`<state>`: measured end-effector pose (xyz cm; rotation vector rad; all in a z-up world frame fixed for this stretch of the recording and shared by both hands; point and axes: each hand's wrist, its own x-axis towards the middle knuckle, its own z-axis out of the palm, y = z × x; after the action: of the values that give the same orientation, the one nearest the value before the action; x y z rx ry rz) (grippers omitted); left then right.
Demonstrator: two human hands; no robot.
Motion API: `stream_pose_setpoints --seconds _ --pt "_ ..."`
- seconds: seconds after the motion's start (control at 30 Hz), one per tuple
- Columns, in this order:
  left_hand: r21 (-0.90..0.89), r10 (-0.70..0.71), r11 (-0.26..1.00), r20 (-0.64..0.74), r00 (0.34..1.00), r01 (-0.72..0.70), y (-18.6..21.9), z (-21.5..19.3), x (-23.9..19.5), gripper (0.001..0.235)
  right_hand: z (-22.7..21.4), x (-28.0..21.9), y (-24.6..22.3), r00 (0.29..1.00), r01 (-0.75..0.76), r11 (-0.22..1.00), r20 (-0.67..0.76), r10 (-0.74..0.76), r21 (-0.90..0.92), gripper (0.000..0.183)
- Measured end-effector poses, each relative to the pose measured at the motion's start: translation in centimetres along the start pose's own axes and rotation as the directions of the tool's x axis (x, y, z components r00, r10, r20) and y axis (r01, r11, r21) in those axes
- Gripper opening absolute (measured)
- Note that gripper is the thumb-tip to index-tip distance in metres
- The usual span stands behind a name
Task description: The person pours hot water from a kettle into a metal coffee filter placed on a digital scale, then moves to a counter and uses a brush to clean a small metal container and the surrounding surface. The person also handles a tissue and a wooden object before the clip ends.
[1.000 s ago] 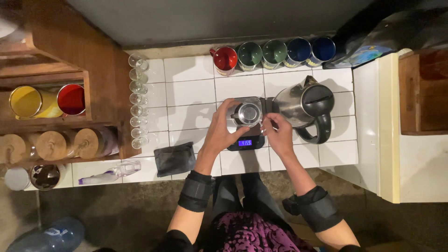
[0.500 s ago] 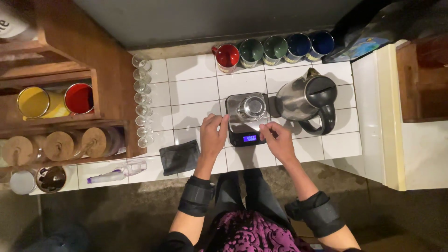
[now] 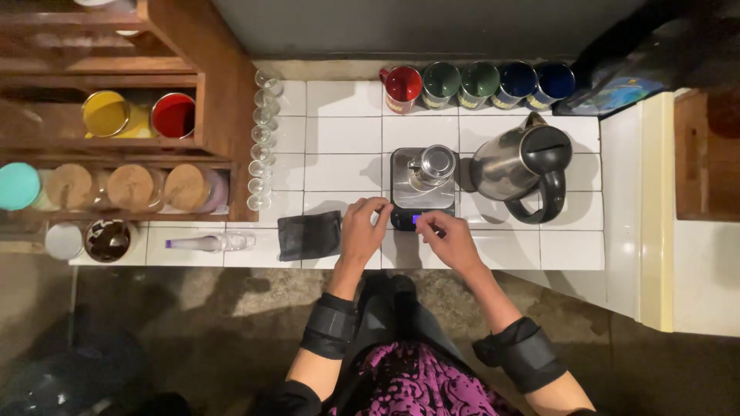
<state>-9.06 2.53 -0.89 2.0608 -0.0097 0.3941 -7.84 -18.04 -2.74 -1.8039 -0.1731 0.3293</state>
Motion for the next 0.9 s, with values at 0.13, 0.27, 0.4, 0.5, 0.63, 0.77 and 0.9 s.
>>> stream_pose_setpoints --seconds 0.13,0.27,0.4,0.5,0.63,0.77,0.9 --pt "0.181 -0.096 0.98 0.062 0.993 0.083 0.6 0.3 -2.1 0.026 -0.8 -1.3 0.4 0.996 -0.073 0.971 0.026 0.081 -0.227 0.027" --pt "0.117 -0.005 0.993 -0.012 1.0 0.007 2.5 0.3 -3.6 0.021 -1.4 -2.5 -1.3 0.99 0.134 0.956 -0.003 -0.14 -0.259 0.015" --pt "0.187 -0.061 0.981 0.054 0.997 0.05 4.6 1.9 -4.5 0.021 -3.6 -5.0 -3.6 0.97 0.203 0.919 -0.059 -0.236 -0.338 0.016" --pt "0.116 0.086 0.989 0.033 0.996 -0.09 5.9 3.1 -4.6 0.016 -5.1 -6.4 -4.6 0.959 0.188 0.9 -0.124 -0.255 -0.394 0.014" --pt "0.111 0.154 0.98 0.107 0.982 -0.166 7.9 4.4 -3.9 0.018 -6.6 -8.1 -4.5 0.884 0.255 0.82 -0.22 -0.413 -0.513 0.015" --pt "0.139 0.129 0.975 0.277 0.952 -0.173 10.2 5.9 -3.1 0.023 -8.0 -9.7 -5.4 0.877 0.173 0.825 -0.296 -0.377 -0.538 0.017" --pt "0.011 0.236 0.967 0.356 0.904 -0.256 11.0 7.5 -2.6 0.02 -8.6 -11.2 -5.6 0.828 0.143 0.818 -0.386 -0.407 -0.557 0.018"
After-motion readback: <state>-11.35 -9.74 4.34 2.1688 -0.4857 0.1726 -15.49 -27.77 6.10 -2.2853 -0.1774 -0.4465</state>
